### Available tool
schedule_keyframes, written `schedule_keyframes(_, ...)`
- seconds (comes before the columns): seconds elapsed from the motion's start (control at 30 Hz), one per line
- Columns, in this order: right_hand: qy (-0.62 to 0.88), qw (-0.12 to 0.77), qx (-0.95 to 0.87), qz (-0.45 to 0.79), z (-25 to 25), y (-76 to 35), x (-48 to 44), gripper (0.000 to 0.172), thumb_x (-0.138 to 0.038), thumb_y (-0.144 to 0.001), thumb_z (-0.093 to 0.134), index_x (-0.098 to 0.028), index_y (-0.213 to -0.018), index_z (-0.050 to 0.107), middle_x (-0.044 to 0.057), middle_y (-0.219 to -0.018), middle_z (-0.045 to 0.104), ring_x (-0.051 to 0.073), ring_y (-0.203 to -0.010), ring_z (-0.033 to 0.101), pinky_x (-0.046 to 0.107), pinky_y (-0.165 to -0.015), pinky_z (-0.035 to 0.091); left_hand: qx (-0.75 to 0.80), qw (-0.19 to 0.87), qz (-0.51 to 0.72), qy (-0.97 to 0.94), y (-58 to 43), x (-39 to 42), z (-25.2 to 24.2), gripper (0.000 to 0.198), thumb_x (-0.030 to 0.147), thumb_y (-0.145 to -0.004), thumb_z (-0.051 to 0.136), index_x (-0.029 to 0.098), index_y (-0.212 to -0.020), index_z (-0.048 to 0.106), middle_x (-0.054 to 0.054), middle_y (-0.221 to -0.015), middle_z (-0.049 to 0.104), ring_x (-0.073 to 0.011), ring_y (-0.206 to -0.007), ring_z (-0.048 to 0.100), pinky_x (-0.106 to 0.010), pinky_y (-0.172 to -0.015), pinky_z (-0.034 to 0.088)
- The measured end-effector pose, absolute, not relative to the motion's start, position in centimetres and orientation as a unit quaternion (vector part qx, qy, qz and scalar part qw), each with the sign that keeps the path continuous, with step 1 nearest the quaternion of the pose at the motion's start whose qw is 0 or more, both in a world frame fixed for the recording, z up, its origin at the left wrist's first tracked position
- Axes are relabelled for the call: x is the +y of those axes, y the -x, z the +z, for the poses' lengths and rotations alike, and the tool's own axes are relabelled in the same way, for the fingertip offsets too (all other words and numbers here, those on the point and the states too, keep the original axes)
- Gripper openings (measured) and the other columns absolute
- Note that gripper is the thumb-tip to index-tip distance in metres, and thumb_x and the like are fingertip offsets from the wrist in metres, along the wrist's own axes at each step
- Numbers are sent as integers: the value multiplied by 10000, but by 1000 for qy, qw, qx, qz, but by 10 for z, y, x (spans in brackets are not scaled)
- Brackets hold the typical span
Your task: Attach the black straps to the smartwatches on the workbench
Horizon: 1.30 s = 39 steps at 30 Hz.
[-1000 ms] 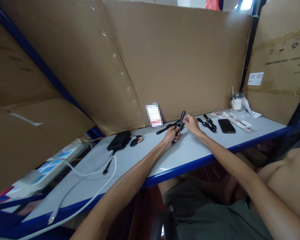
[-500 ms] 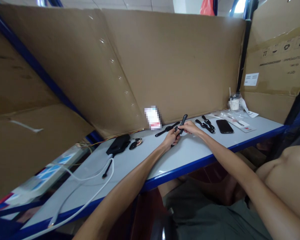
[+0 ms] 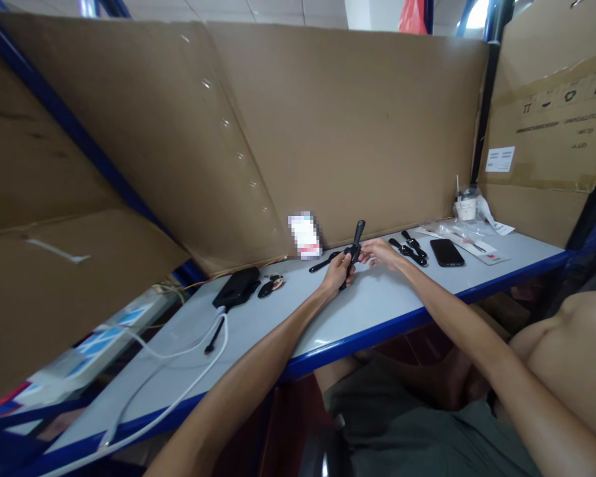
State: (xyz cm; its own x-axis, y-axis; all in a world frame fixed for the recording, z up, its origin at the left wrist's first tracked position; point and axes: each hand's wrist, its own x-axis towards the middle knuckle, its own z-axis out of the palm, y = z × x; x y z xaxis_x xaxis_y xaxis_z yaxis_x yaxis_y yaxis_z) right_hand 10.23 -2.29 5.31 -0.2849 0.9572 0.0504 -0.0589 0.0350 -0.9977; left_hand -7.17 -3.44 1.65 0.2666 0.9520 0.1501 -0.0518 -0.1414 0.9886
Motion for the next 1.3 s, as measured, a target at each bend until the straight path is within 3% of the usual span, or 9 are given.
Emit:
schedule_keyframes(0.2, 380, 465, -571, 560, 53, -102, -21, 131, -103, -869, 680, -149, -767, 613, 17, -655, 679, 113, -570, 616, 185, -502, 467, 384, 551, 475, -569, 67, -39, 21, 404, 558, -943, 669, 234, -903, 430, 111, -560, 395, -36, -377, 279, -145, -399, 133)
schedule_keyframes(0.4, 365, 474, -579, 554, 53, -102, -21, 156, -95, -887, 640, -144, -743, 608, 19, -657, 674, 117, -553, 605, 203, -492, 482, 387, 524, 473, -594, 66, -38, 21, 376, 551, -987, 598, 234, -897, 416, 108, -549, 403, -48, -384, 299, -144, -393, 157)
schedule_keyframes(0.73, 338, 470, -598, 554, 55, -104, -20, 165, -178, -863, 718, -148, -736, 618, 21, -656, 679, 113, -544, 601, 194, -477, 485, 342, 558, 478, -586, 70, -40, 22, 482, 643, -909, 669, 233, -881, 416, 114, -555, 381, -34, -383, 263, -146, -390, 127)
schedule_keyframes(1.1, 331, 477, -597, 554, 56, -105, -23, 102, -131, -846, 663, -146, -751, 630, 35, -654, 697, 121, -551, 598, 203, -478, 483, 334, 561, 477, -589, 71, -39, 20, 494, 654, -895, 681, 238, -890, 415, 118, -570, 369, -32, -387, 253, -144, -394, 118)
schedule_keyframes(1.3, 332, 474, -598, 554, 56, -104, -25, 136, -193, -814, 735, -152, -748, 623, 27, -664, 687, 115, -559, 603, 196, -492, 482, 332, 555, 481, -592, 71, -40, 20, 500, 669, -888, 677, 240, -892, 420, 119, -565, 357, -35, -381, 251, -147, -388, 116)
